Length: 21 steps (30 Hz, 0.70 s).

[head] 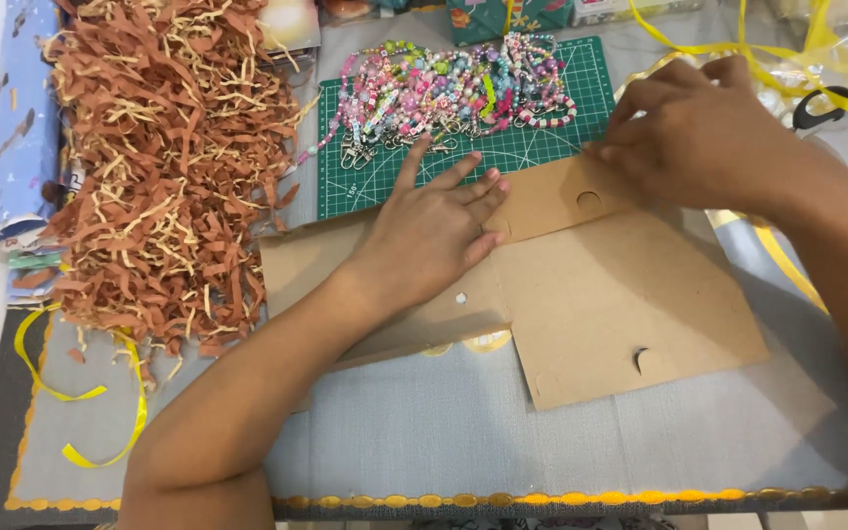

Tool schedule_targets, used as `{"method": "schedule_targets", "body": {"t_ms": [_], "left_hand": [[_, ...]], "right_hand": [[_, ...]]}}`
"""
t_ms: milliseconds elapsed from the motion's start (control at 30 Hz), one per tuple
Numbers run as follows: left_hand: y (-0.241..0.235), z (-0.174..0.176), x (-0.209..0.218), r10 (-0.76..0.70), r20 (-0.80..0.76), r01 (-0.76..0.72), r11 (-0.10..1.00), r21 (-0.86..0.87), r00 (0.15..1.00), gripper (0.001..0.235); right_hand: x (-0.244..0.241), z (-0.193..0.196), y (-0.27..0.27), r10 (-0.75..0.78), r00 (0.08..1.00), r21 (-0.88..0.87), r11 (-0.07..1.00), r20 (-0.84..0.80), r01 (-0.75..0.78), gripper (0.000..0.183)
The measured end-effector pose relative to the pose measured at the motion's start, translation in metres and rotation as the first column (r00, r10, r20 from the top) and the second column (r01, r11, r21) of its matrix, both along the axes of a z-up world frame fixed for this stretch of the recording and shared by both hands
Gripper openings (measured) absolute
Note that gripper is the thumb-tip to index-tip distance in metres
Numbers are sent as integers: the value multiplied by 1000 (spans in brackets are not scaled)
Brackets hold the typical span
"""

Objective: The person folds and assembles a flat cardboard box by hand. They fold the side flaps, tuck the tabs into slots, and secure the corners to form a rectangular box. The process is repeated to ensure the box is properly formed.

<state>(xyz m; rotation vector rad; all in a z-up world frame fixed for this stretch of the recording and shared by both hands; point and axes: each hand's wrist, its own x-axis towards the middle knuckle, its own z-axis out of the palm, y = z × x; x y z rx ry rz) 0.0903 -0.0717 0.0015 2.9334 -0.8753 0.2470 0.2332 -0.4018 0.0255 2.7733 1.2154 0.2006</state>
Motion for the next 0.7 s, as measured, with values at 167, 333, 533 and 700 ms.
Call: {"method": "schedule_targets", "body": {"t_ms": [167,333,533,700], "left_hand": [[0,-6,-1,-6,55,5,1000,6,998,64],[1,-2,-1,-13,48,11,999,42,999,63],[3,-5,-2,-9,13,9,999,32,1000,65],[3,-5,-2,40,0,-40,996,76,999,65]], "right_hand": [[14,41,-14,-153,926,186,956,-346,228,35],[11,46,-6,-241,837,92,941,-491,326,35],[24,13,-5,-201,920,4,977,-338,215,24],[27,22,-6,-358,870,-45,930,-339,365,22]]}}
